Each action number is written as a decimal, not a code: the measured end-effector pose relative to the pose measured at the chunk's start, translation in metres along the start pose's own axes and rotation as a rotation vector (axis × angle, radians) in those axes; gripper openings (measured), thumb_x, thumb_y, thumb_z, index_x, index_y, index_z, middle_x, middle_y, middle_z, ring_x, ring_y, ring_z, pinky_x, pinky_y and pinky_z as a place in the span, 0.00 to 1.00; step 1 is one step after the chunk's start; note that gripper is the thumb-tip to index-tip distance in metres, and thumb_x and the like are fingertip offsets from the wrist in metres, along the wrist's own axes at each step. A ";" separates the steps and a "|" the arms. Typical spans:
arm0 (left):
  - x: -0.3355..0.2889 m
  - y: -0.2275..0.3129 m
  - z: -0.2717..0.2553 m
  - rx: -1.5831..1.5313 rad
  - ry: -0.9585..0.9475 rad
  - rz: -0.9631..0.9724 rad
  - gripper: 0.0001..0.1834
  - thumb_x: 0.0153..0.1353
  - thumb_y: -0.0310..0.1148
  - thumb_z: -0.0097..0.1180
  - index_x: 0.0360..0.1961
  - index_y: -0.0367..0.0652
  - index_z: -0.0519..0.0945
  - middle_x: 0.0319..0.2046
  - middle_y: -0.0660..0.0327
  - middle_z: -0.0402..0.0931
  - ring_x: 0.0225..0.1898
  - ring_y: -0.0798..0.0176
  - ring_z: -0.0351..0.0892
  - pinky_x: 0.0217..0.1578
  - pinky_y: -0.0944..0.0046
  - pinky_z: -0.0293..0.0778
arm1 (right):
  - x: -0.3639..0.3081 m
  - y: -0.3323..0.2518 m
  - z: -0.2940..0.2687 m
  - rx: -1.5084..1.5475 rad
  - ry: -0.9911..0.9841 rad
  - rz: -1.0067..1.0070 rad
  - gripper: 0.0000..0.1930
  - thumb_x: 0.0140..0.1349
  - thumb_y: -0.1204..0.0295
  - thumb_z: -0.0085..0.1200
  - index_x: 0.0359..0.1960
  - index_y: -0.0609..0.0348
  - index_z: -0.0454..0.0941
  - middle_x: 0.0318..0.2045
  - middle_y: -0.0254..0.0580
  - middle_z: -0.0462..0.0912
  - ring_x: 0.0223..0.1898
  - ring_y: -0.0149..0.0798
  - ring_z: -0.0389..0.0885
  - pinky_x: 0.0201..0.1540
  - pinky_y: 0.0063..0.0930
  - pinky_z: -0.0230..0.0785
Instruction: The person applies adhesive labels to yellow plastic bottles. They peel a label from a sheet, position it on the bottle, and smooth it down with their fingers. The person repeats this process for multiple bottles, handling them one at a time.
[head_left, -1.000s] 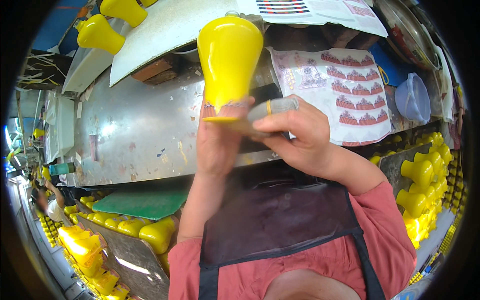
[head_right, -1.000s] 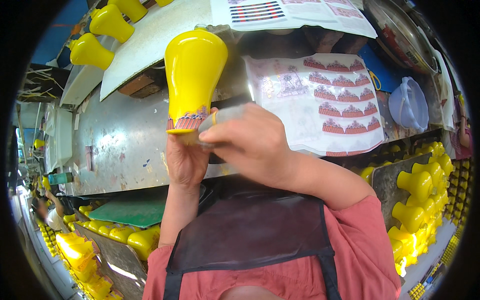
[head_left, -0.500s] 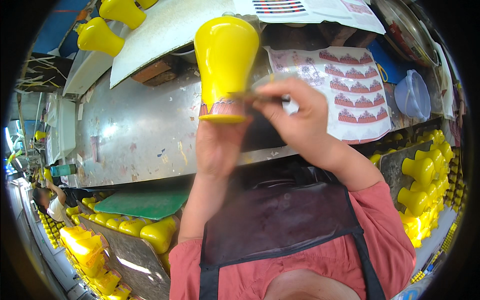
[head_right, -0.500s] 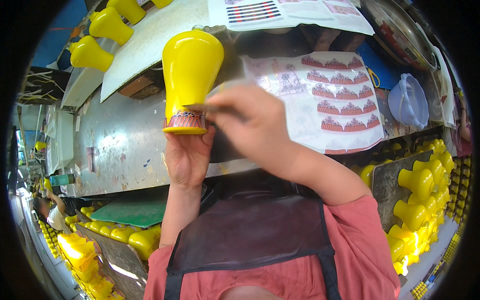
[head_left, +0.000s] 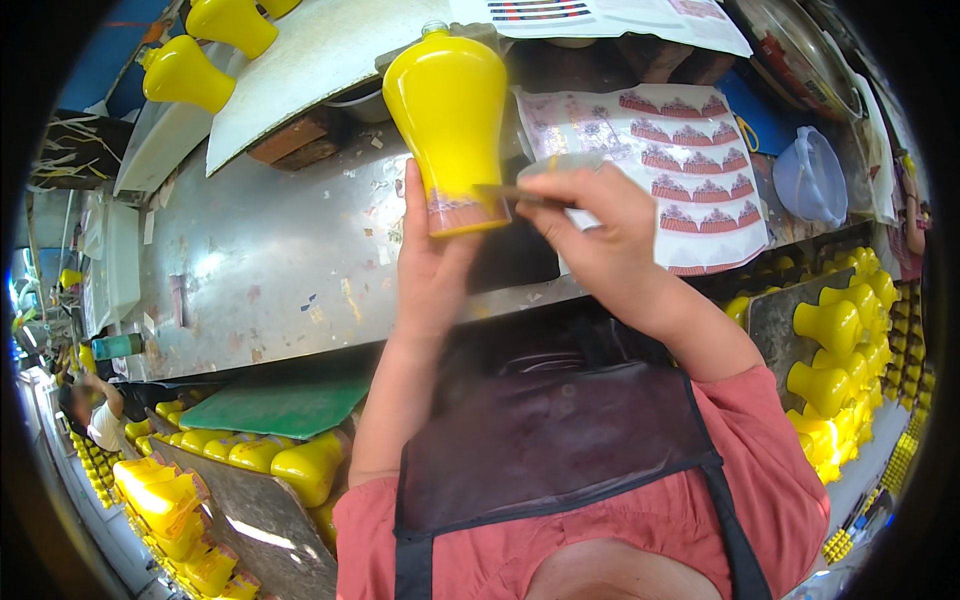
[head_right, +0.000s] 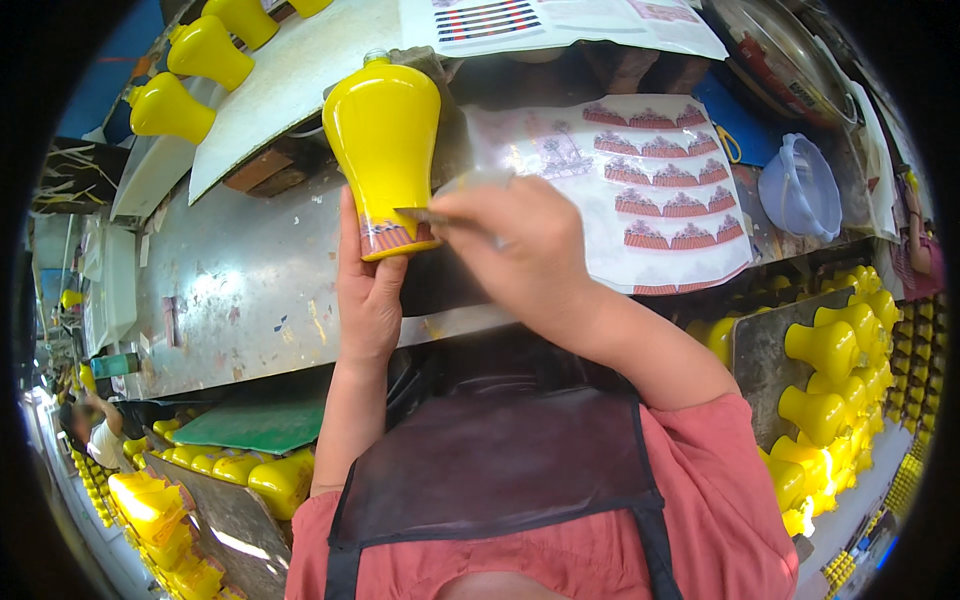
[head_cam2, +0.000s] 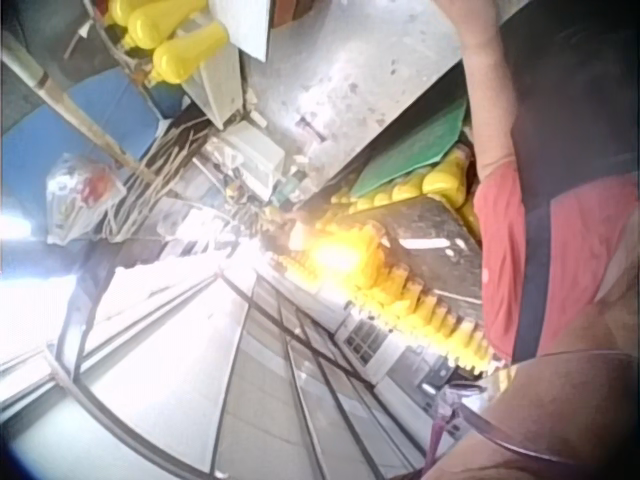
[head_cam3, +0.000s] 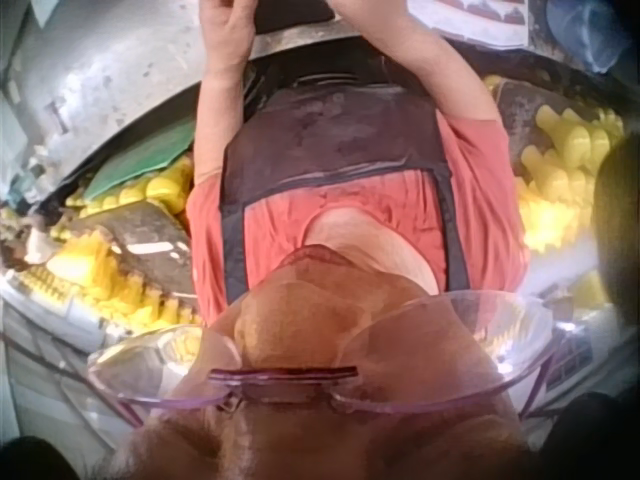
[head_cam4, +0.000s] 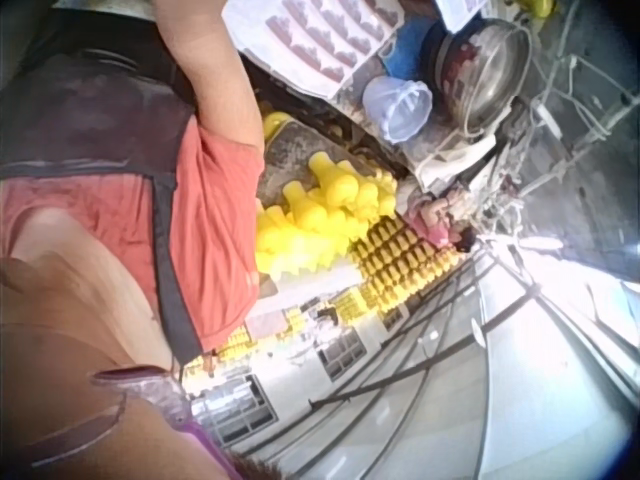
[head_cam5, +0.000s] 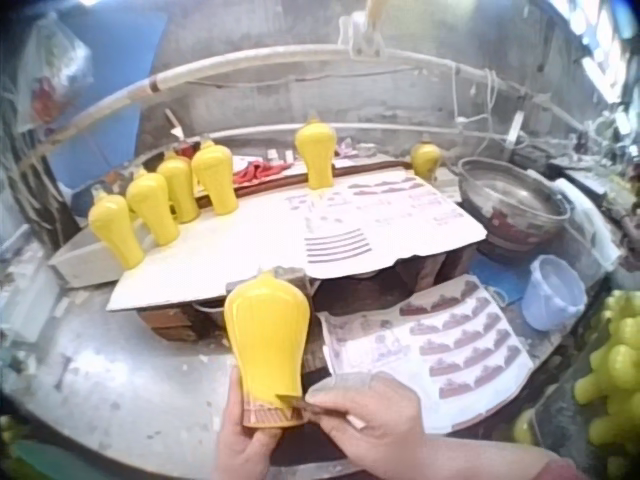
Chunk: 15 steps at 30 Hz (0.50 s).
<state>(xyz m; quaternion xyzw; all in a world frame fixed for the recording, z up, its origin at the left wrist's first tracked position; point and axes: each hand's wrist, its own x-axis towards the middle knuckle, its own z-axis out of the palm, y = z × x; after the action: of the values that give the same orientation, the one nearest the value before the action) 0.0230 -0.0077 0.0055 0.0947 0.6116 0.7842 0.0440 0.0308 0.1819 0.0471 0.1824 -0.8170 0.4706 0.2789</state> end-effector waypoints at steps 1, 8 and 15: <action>-0.001 -0.003 0.000 0.142 0.034 0.048 0.46 0.69 0.24 0.59 0.79 0.37 0.43 0.69 0.51 0.65 0.67 0.54 0.70 0.67 0.57 0.66 | -0.004 0.001 -0.001 -0.069 -0.061 -0.067 0.14 0.50 0.81 0.72 0.39 0.55 0.87 0.33 0.40 0.87 0.31 0.38 0.83 0.33 0.29 0.75; 0.002 -0.018 -0.003 0.774 0.167 0.329 0.47 0.55 0.23 0.72 0.74 0.36 0.61 0.68 0.46 0.68 0.63 0.52 0.75 0.61 0.59 0.73 | -0.004 0.015 -0.003 0.068 -0.137 0.067 0.13 0.57 0.76 0.66 0.45 0.57 0.84 0.35 0.45 0.87 0.34 0.47 0.85 0.37 0.34 0.76; 0.004 -0.017 0.003 0.933 0.136 0.426 0.48 0.53 0.26 0.74 0.74 0.37 0.61 0.69 0.43 0.66 0.68 0.46 0.70 0.65 0.53 0.69 | 0.031 0.024 0.002 -0.301 -0.090 -0.076 0.14 0.59 0.74 0.67 0.47 0.58 0.82 0.31 0.46 0.84 0.29 0.47 0.82 0.32 0.36 0.74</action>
<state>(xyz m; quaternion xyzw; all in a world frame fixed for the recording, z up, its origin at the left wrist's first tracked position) 0.0194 0.0002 -0.0096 0.1754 0.8649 0.4239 -0.2036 -0.0074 0.1910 0.0499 0.1903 -0.8825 0.3232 0.2838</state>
